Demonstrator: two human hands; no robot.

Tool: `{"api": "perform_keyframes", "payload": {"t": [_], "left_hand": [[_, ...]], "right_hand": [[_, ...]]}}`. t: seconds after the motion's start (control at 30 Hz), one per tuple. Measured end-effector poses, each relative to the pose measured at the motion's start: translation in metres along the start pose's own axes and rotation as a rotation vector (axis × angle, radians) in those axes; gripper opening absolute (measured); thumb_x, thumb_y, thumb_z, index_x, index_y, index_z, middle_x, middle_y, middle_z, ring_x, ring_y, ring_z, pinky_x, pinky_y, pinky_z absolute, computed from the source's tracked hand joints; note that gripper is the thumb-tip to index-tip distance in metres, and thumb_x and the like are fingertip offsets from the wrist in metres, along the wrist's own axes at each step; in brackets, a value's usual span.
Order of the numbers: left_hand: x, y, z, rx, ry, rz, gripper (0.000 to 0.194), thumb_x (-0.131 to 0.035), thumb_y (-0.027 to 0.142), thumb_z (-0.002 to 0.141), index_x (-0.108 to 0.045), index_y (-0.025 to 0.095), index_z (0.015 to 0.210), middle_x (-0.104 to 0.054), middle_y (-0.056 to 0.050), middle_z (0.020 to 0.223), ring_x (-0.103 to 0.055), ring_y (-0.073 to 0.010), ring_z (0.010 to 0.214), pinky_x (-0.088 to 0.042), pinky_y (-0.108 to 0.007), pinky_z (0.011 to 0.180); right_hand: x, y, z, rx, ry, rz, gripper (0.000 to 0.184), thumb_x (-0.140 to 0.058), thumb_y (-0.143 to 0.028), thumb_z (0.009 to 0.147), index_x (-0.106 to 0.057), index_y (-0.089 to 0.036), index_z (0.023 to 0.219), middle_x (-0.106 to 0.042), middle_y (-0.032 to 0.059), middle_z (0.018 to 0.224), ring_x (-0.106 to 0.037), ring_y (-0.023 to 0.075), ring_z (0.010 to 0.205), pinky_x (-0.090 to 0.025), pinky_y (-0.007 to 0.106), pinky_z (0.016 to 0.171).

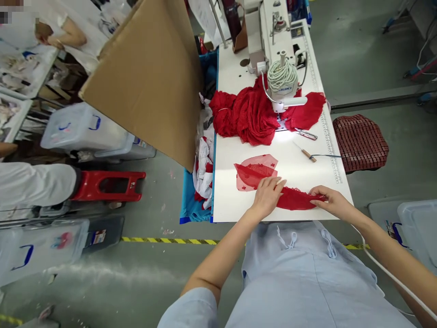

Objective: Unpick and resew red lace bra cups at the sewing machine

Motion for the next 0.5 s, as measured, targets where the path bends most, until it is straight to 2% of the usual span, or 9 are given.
{"api": "perform_keyframes", "payload": {"t": [0.1, 0.17, 0.27, 0.33, 0.4, 0.5], "left_hand": [[-0.002, 0.017, 0.012, -0.101, -0.084, -0.258, 0.045, -0.062, 0.027, 0.093, -0.052, 0.021, 0.136, -0.062, -0.01, 0.134, -0.04, -0.0285, 0.139, -0.024, -0.051, 0.12], [-0.003, 0.025, 0.017, -0.076, -0.133, -0.405, 0.031, -0.065, 0.026, 0.09, -0.062, 0.02, 0.121, -0.067, -0.009, 0.118, -0.047, -0.0285, 0.131, -0.029, -0.049, 0.117], [-0.003, 0.035, 0.017, -0.041, -0.128, -0.521, 0.007, -0.06, 0.024, 0.091, -0.064, 0.02, 0.096, -0.066, -0.008, 0.107, -0.056, -0.0243, 0.112, -0.041, -0.041, 0.104], [-0.004, 0.044, 0.015, -0.026, -0.134, -0.582, 0.01, -0.052, 0.026, 0.095, -0.06, 0.021, 0.091, -0.065, -0.004, 0.097, -0.059, -0.0198, 0.095, -0.047, -0.034, 0.089], [-0.007, 0.056, 0.013, -0.004, -0.152, -0.657, 0.015, -0.044, 0.029, 0.097, -0.055, 0.022, 0.089, -0.061, 0.0, 0.084, -0.057, -0.0162, 0.079, -0.047, -0.029, 0.075], [-0.011, 0.078, 0.009, 0.035, -0.157, -0.753, 0.018, -0.039, 0.033, 0.098, -0.05, 0.023, 0.087, -0.057, 0.003, 0.078, -0.052, -0.0143, 0.072, -0.042, -0.026, 0.067]], "right_hand": [[0.004, -0.009, -0.009, -0.004, -0.015, 0.12, 0.051, -0.065, -0.072, 0.073, -0.063, -0.022, 0.08, -0.065, 0.0034, 0.074, -0.06, 0.0206, 0.07, -0.051, 0.035, 0.066], [0.011, -0.014, -0.016, 0.005, 0.004, 0.182, 0.054, -0.068, -0.074, 0.07, -0.064, -0.021, 0.079, -0.064, 0.0032, 0.073, -0.058, 0.0198, 0.069, -0.05, 0.034, 0.065], [0.026, -0.015, -0.029, 0.012, 0.069, 0.266, 0.052, -0.072, -0.071, 0.069, -0.065, -0.02, 0.08, -0.066, 0.0033, 0.074, -0.058, 0.0192, 0.07, -0.049, 0.033, 0.065], [0.035, -0.01, -0.038, 0.009, 0.122, 0.316, 0.05, -0.075, -0.068, 0.069, -0.066, -0.021, 0.081, -0.066, 0.003, 0.074, -0.059, 0.0188, 0.069, -0.049, 0.033, 0.065], [0.044, -0.002, -0.047, 0.009, 0.183, 0.364, 0.049, -0.077, -0.067, 0.068, -0.067, -0.021, 0.081, -0.067, 0.0031, 0.074, -0.059, 0.0192, 0.07, -0.05, 0.033, 0.067], [0.056, 0.012, -0.06, 0.014, 0.283, 0.441, 0.05, -0.077, -0.068, 0.067, -0.069, -0.022, 0.084, -0.071, 0.0048, 0.082, -0.063, 0.0214, 0.078, -0.053, 0.036, 0.075]]}}
Point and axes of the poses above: each hand's wrist, its own z-axis towards the middle knuckle, its own x-axis out of the back of the hand, y = z × x, the point moved 4 cm from there along z, towards the middle knuckle
